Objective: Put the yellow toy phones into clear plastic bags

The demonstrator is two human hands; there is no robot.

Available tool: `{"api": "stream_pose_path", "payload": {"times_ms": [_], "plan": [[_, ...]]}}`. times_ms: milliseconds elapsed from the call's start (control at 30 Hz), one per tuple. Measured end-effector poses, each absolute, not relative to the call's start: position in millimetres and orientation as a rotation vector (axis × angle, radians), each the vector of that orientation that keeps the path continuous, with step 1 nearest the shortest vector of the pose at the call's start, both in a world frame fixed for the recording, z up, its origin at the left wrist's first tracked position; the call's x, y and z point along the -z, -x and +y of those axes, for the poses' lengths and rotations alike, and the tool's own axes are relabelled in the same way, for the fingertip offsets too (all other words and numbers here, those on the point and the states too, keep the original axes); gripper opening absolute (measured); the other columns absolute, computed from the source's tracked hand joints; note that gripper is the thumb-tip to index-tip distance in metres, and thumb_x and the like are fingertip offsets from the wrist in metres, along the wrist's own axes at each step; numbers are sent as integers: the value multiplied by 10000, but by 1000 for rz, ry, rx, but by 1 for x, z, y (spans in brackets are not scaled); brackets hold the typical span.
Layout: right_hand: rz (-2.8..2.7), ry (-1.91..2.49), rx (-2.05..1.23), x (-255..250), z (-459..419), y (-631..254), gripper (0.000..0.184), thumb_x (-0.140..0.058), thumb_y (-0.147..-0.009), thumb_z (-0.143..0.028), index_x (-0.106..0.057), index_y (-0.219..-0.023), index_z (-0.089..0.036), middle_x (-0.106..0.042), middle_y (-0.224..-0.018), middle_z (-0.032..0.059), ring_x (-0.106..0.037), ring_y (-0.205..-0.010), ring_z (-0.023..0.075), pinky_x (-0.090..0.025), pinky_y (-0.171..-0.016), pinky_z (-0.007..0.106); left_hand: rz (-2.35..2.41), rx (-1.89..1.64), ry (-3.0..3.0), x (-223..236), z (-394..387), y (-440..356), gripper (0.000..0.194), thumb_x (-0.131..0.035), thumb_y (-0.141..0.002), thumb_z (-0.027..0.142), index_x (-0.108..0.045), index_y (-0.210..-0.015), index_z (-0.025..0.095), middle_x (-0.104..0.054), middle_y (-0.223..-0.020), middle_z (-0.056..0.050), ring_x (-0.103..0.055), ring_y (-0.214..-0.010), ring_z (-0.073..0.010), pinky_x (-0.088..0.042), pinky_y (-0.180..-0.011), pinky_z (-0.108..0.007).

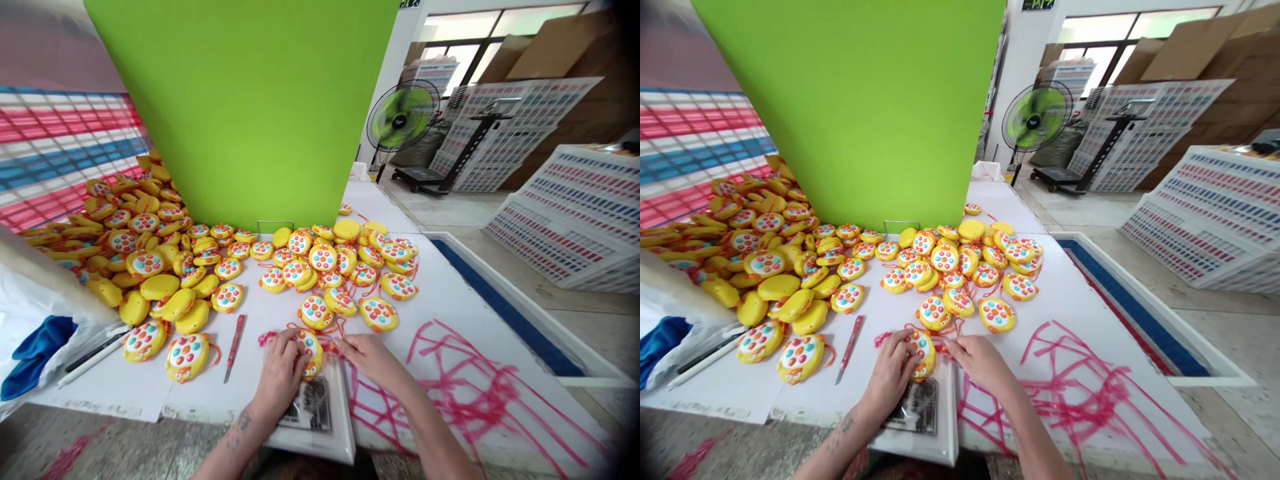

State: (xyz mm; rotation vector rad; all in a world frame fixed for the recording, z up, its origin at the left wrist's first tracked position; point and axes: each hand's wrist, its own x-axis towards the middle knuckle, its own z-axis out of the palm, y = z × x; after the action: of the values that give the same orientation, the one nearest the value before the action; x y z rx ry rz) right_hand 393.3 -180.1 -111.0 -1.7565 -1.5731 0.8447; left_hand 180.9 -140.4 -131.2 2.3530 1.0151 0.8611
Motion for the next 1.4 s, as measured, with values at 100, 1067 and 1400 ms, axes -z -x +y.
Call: {"api": "stream_pose_path", "payload": {"times_ms": [100,1067,1400], "plan": [[-1612,1731,-875,113,-186,-387,396,-426,-900,-483,-671,-751,-210,-665,-672,18,-599,-633,182,-446,-602,266,1019,-873,-2341,131,-140,-181,99,-472,-917,204,-560,-874,195,-567,-1197,-104,-542,-1124,-231,-483,-937,-444],[-1308,1512,-598,124,-174,-328,393,-435,-900,-285,-578,-1259,-213,-651,-1201,75,-638,-1065,204,-517,-926,352,828,-732,-2208,114,-136,-180,127,-409,-908,170,-517,-846,192,-625,-859,-59,-594,-779,-173,-491,-700,-293],[-1388,1787,-155,157,-194,-410,417,-369,-921,-326,-560,-1266,-189,-644,-1198,112,-607,-1099,247,-476,-963,459,1164,-904,-2183,108,-127,-158,165,-425,-927,299,-545,-960,191,-628,-1017,-85,-580,-975,-215,-457,-865,-368]]}}
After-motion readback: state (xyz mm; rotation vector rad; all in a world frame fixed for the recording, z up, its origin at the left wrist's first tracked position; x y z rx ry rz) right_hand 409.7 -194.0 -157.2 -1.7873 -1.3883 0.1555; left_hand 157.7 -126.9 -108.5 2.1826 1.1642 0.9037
